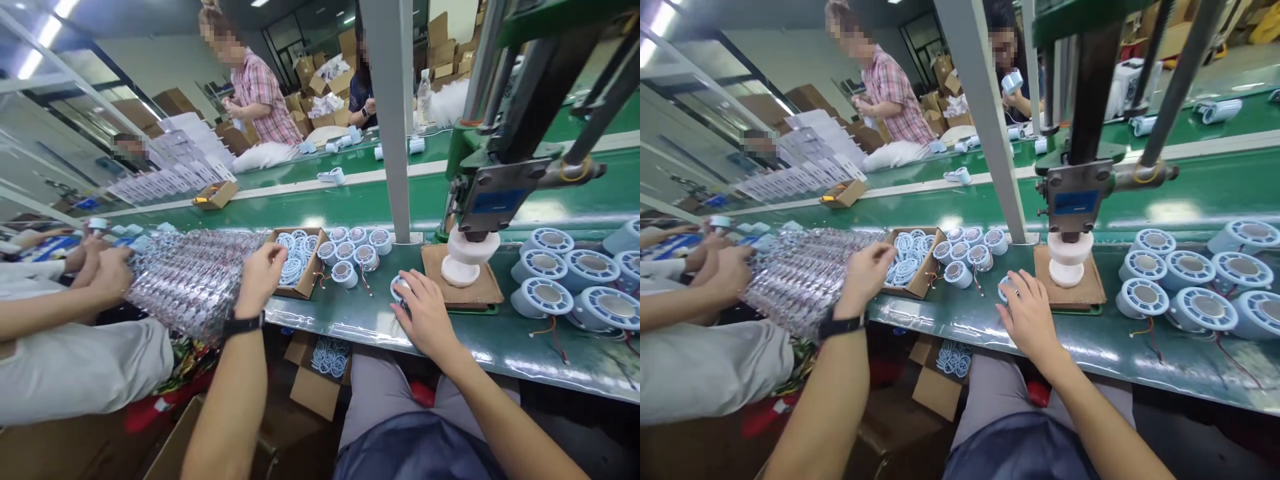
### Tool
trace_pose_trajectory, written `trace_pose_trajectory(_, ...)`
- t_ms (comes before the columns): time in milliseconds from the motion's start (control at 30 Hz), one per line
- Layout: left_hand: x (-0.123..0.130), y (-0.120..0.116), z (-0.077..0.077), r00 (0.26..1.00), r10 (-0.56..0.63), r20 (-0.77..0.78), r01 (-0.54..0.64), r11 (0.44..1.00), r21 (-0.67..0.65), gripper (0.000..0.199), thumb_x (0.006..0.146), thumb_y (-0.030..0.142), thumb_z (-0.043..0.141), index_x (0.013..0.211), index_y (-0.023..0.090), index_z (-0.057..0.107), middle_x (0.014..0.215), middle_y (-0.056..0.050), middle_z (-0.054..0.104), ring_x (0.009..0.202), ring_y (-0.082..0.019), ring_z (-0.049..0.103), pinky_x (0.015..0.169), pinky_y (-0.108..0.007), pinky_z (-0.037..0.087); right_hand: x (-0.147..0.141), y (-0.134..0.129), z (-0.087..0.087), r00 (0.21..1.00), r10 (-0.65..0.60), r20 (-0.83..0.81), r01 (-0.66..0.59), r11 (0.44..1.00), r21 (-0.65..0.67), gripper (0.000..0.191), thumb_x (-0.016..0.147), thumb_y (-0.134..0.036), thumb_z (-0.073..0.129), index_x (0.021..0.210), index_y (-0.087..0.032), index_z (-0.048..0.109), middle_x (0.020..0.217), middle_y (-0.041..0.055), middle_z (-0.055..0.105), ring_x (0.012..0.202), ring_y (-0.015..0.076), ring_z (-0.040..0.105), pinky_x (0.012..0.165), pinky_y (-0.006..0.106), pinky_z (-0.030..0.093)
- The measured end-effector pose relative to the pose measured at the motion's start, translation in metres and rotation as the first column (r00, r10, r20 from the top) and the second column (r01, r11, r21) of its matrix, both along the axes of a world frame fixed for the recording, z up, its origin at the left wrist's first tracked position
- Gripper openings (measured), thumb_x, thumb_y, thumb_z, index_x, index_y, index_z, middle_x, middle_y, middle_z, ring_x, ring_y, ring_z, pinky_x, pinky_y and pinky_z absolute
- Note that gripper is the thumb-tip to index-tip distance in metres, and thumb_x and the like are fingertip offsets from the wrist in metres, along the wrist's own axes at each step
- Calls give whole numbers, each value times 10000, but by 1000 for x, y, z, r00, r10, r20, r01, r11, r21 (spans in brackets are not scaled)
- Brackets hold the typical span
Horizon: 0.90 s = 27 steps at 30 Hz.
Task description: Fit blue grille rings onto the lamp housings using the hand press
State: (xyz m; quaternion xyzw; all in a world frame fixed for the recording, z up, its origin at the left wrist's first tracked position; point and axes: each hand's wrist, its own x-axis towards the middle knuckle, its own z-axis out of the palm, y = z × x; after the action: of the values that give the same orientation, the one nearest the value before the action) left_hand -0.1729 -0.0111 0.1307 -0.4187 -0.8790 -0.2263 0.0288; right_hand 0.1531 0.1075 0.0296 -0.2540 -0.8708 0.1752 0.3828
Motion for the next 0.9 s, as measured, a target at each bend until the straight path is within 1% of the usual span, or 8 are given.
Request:
trace_pose_trajectory(200,-22,26,-1,997,82,10,-78,970,-228,282,969,342,668,1188,164,653,1191,-82,686,1013,-227,693,875,-435,595,27,-5,-2,992,107,-64,-107,994,3,208,943,-151,547,1072,-203,701,1290,126,692,1218,316,606,1002,556,557)
trace_pose_trajectory(367,-17,22,22,987,140,-75,-145,987,-74,226,1009,319,554,1066,138,679,1016,-79,733,959,-247,708,910,-469,558,49,-16,0,988,119,-100,-122,992,-24,197,960,-144,541,1078,-220,677,1286,120,695,1209,281,623,964,496,602)
trace_pose_trajectory(467,24,17,23,998,-37,-48,37,999,4,315,990,239,407,1053,146,701,958,-110,760,958,-294,714,915,-481,548,55,-21,0,984,121,-133,-132,989,-70,198,954,-144,556,1075,-237,683,1277,112,701,1199,280,634,966,494,603)
trace_pose_trajectory(533,68,21,10,947,-316,58,317,948,-11,262,924,237,500,1014,185,740,973,-85,782,915,-264,728,861,-409,584,55,-22,-1,981,121,-150,-136,986,-93,207,946,-139,565,1076,-246,687,1276,105,703,1200,280,635,979,499,597)
trace_pose_trajectory(600,113,33,-11,784,-592,188,606,795,-23,189,842,193,604,879,245,782,916,-30,802,865,-219,741,838,-334,601,55,-21,-1,982,118,-149,-132,987,-89,210,942,-136,570,1081,-245,684,1281,103,701,1202,280,633,984,499,596)
trace_pose_trajectory(700,161,54,-40,595,-758,268,782,623,26,349,796,31,552,831,278,796,961,5,814,937,-168,746,907,-279,587,55,-20,0,983,121,-138,-130,990,-57,205,941,-137,571,1084,-240,675,1280,106,701,1186,280,640,963,494,607)
trace_pose_trajectory(767,175,59,-55,599,-761,250,773,631,69,424,836,-4,483,932,267,794,1148,-16,786,1098,-163,713,1008,-300,554,58,-22,1,984,117,-133,-123,992,-38,212,940,-131,564,1088,-242,669,1279,104,701,1179,278,645,952,488,615)
trace_pose_trajectory(900,188,42,-81,771,-616,164,599,788,143,356,953,149,498,1268,158,664,1386,-182,630,1306,-294,590,1103,-525,491,63,-28,-1,989,57,-137,-61,998,-21,248,932,-119,557,1115,-250,661,1286,100,701,1185,278,654,938,471,627)
